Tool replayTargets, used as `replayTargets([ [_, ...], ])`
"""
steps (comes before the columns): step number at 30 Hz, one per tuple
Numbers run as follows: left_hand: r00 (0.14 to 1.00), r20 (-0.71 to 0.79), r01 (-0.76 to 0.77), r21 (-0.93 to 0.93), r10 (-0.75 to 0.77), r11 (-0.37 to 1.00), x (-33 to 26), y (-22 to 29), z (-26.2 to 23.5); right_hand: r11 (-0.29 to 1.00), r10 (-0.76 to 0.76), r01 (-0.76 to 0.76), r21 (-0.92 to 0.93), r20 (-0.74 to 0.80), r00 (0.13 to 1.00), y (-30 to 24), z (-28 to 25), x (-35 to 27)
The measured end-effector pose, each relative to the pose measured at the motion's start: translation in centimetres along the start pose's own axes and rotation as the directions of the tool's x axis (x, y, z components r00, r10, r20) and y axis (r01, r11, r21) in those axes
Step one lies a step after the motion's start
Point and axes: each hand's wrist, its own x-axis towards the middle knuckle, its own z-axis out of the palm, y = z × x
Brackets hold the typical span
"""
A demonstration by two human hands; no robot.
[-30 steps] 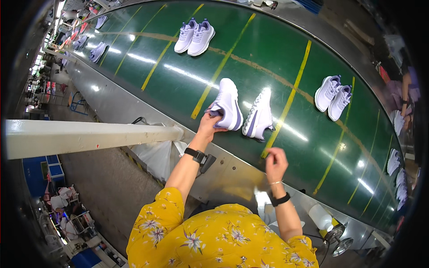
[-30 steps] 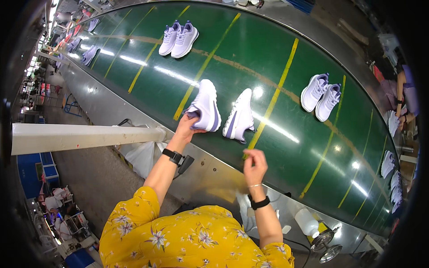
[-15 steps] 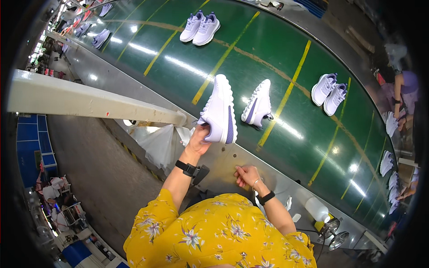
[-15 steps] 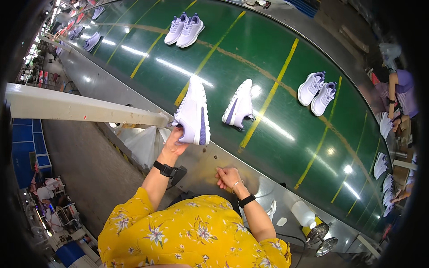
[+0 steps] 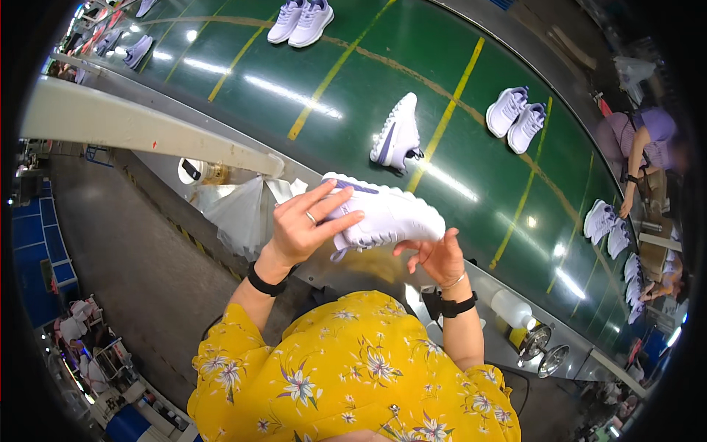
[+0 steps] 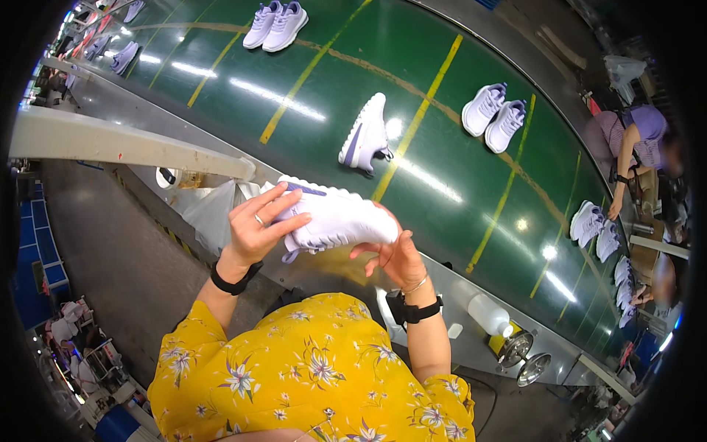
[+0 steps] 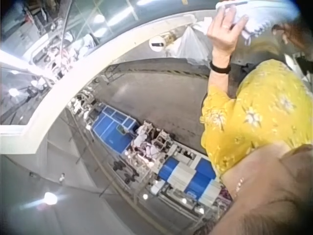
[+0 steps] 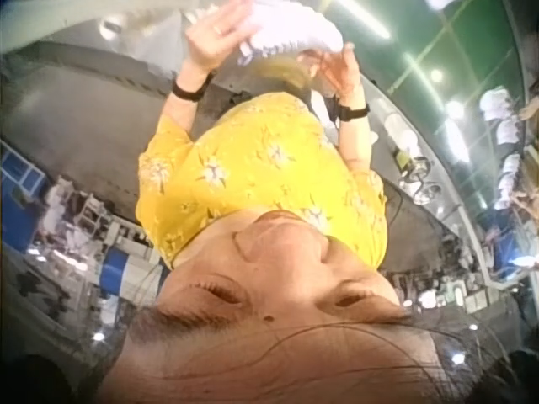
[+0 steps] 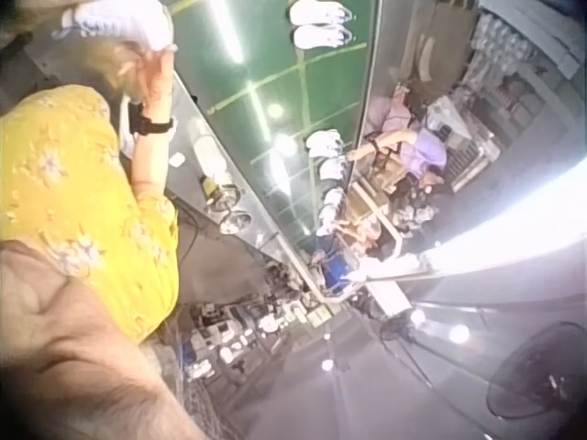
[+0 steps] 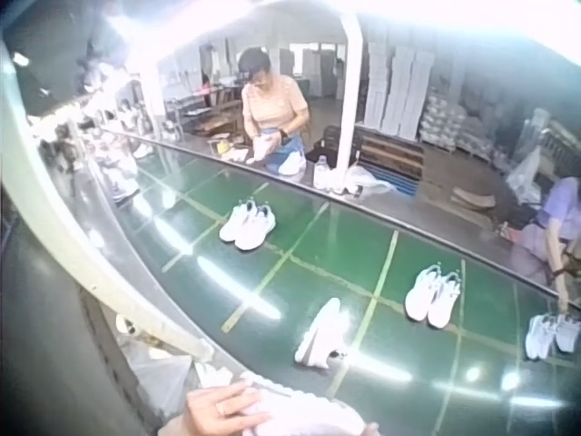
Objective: The person picks up shoes from a conveyor belt, wipes the soles and sides with a cloth, and presses the soles of a pair together before returning them to the belt.
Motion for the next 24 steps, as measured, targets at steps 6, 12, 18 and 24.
replayTargets([
  [6, 0.982, -0.045, -0.185, 0.013, 0.186, 0.983, -0.4, 1.9, -1.5, 0.955, -0.017, -0.005, -0.298, -0.073, 0.997, -0.7, 2.4, -2.7],
  [12, 0.979, -0.079, -0.189, -0.015, 0.187, 0.982, -2.2, 3.3, -1.6, 0.952, -0.014, -0.033, -0.304, -0.151, 0.988, 1.5, 1.9, -5.0],
  [18, 0.977, -0.143, -0.165, -0.021, 0.161, 0.986, -3.1, 4.1, -1.2, 0.972, 0.006, -0.036, -0.231, -0.127, 0.992, 2.3, 1.7, -6.0],
  [24, 0.996, 0.011, -0.083, 0.032, 0.083, 0.996, -2.6, 4.3, -0.7, 0.984, 0.027, -0.056, -0.168, -0.168, 0.985, 3.7, 0.9, -6.5],
])
